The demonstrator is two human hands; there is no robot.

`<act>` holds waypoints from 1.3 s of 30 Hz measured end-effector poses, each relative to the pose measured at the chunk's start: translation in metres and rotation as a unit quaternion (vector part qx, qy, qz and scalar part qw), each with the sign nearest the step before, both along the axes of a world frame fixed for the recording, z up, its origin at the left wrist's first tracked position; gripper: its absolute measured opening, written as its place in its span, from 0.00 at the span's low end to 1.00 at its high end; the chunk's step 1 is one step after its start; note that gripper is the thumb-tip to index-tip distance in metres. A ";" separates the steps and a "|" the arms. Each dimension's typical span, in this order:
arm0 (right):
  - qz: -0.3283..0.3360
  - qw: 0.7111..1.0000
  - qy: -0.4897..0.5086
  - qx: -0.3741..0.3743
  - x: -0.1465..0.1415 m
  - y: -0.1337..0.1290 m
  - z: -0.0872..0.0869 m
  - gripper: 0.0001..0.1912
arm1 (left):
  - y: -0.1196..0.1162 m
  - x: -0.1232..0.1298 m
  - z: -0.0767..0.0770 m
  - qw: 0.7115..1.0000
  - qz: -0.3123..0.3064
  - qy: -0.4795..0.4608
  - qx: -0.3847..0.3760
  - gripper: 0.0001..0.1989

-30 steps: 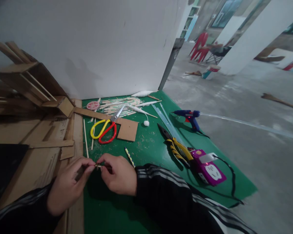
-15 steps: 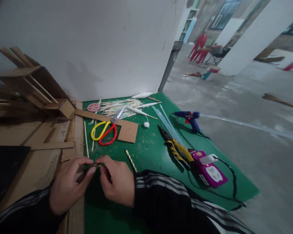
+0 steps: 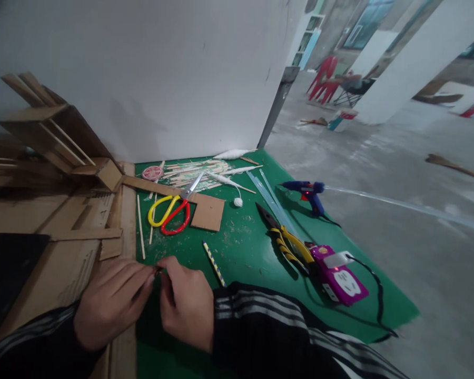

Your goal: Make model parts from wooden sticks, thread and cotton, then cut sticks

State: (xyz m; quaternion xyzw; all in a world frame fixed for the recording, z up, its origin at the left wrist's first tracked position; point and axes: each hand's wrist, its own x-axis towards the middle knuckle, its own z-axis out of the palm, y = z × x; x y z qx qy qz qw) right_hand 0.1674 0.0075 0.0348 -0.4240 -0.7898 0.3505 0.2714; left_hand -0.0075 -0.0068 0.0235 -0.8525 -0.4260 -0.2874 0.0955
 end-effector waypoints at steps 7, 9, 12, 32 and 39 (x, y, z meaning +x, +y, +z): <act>0.018 1.000 -0.005 0.020 0.000 0.001 -0.001 0.10 | -0.003 0.003 -0.003 0.999 -0.009 -0.027 -0.030 0.04; 0.032 0.999 0.013 0.015 0.002 0.005 -0.001 0.10 | -0.003 0.002 -0.003 0.997 -0.002 -0.062 -0.051 0.04; 0.053 0.998 0.022 0.017 0.007 0.012 -0.002 0.12 | -0.002 -0.002 -0.004 0.985 0.009 -0.136 -0.105 0.03; 0.099 0.993 0.039 0.059 0.015 0.030 -0.007 0.05 | 0.007 -0.013 -0.010 0.919 0.051 -0.248 -0.303 0.05; 0.114 0.991 0.042 0.056 0.015 0.027 -0.012 0.06 | 0.005 -0.015 -0.014 0.910 -0.008 -0.277 -0.310 0.04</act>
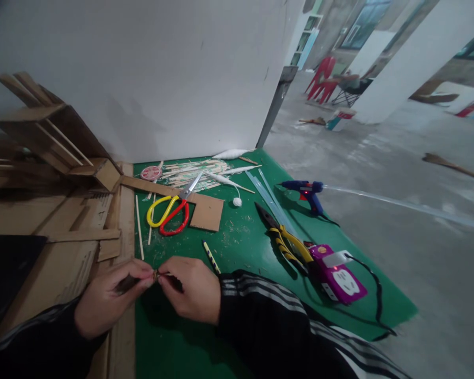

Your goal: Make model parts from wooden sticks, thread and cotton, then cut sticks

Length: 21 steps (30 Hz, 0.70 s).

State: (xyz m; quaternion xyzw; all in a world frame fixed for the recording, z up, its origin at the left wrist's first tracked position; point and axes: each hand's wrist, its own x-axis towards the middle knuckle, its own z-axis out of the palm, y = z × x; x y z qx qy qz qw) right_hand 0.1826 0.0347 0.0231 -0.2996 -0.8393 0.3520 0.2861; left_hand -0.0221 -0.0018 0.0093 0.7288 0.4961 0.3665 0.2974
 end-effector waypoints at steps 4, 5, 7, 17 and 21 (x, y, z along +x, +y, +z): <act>0.020 0.999 -0.028 -0.005 0.001 0.001 0.000 0.05 | 0.002 0.002 0.004 0.999 -0.046 0.004 0.022 0.06; 0.018 0.999 -0.030 -0.013 0.001 0.001 0.001 0.06 | 0.002 0.002 0.004 0.998 -0.050 0.007 0.040 0.05; 0.006 0.999 -0.024 -0.038 0.000 0.002 0.005 0.06 | 0.003 0.003 0.005 0.995 -0.048 0.021 0.085 0.05; 0.026 0.997 -0.051 -0.046 0.000 0.004 0.012 0.09 | 0.004 -0.003 0.005 0.944 -0.080 0.218 0.234 0.05; 0.049 0.996 -0.079 0.006 0.000 0.004 0.011 0.10 | 0.004 -0.001 0.004 0.943 -0.091 0.231 0.223 0.08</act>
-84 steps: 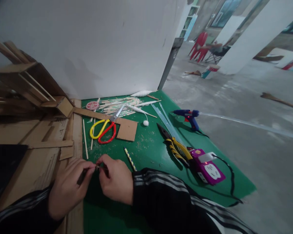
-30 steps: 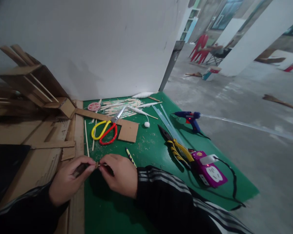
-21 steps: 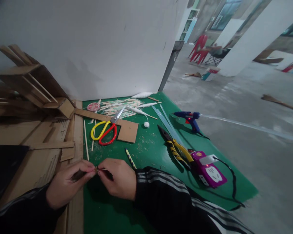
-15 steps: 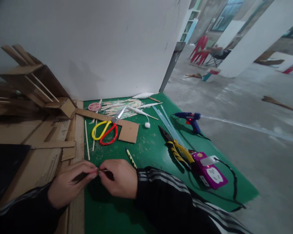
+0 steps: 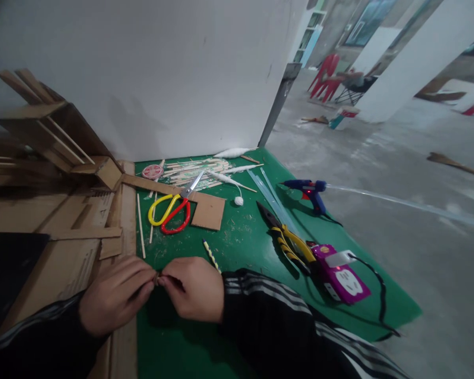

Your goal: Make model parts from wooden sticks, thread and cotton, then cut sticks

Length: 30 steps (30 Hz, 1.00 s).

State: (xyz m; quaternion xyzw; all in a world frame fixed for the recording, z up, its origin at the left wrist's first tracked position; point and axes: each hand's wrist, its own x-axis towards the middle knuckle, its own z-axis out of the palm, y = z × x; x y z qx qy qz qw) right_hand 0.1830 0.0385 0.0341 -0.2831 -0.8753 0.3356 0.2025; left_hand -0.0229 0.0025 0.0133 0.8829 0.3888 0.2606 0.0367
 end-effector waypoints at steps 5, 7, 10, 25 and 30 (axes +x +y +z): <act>-0.006 0.992 -0.093 0.085 -0.002 -0.006 -0.006 0.05 | -0.001 0.002 -0.003 1.000 -0.014 0.002 -0.018 0.10; -0.003 0.986 -0.127 0.106 -0.003 -0.007 -0.007 0.03 | -0.002 0.003 -0.004 0.999 -0.020 0.004 -0.028 0.10; 0.004 0.982 -0.144 0.121 -0.002 -0.006 -0.006 0.03 | -0.004 0.005 -0.004 0.998 0.003 -0.002 -0.060 0.09; 0.029 0.998 -0.046 0.044 0.001 -0.006 0.001 0.06 | -0.009 0.008 -0.009 0.986 0.018 -0.033 -0.163 0.14; -0.004 0.996 -0.071 0.050 -0.004 -0.013 -0.003 0.05 | -0.011 0.012 -0.010 0.989 0.036 -0.019 -0.141 0.15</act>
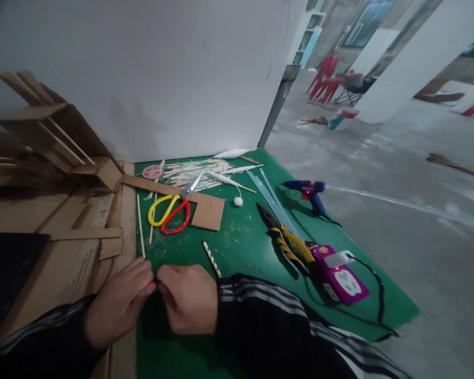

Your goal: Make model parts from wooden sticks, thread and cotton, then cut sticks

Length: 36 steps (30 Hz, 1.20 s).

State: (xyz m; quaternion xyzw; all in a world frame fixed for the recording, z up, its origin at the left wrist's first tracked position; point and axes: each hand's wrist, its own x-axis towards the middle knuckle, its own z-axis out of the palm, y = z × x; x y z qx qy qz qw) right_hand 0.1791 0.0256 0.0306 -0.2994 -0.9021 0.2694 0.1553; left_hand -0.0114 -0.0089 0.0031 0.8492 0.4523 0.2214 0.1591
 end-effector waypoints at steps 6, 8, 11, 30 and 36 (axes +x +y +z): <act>-0.016 1.000 -0.022 -0.011 0.002 0.000 0.010 0.05 | 0.002 0.001 0.004 0.999 -0.014 0.024 -0.018 0.16; -0.019 0.998 -0.009 -0.059 0.004 0.003 0.014 0.06 | 0.004 0.001 0.005 0.998 -0.031 0.046 0.003 0.16; -0.004 0.992 0.005 -0.126 0.006 0.008 0.016 0.08 | 0.005 0.002 0.006 0.995 -0.044 0.074 0.050 0.15; 0.025 0.998 -0.014 -0.051 0.006 0.008 0.013 0.08 | 0.000 0.002 0.005 0.997 -0.029 0.007 -0.070 0.14; 0.038 0.997 0.016 -0.063 0.009 0.011 0.016 0.09 | -0.001 -0.002 0.003 0.993 -0.043 -0.073 -0.078 0.14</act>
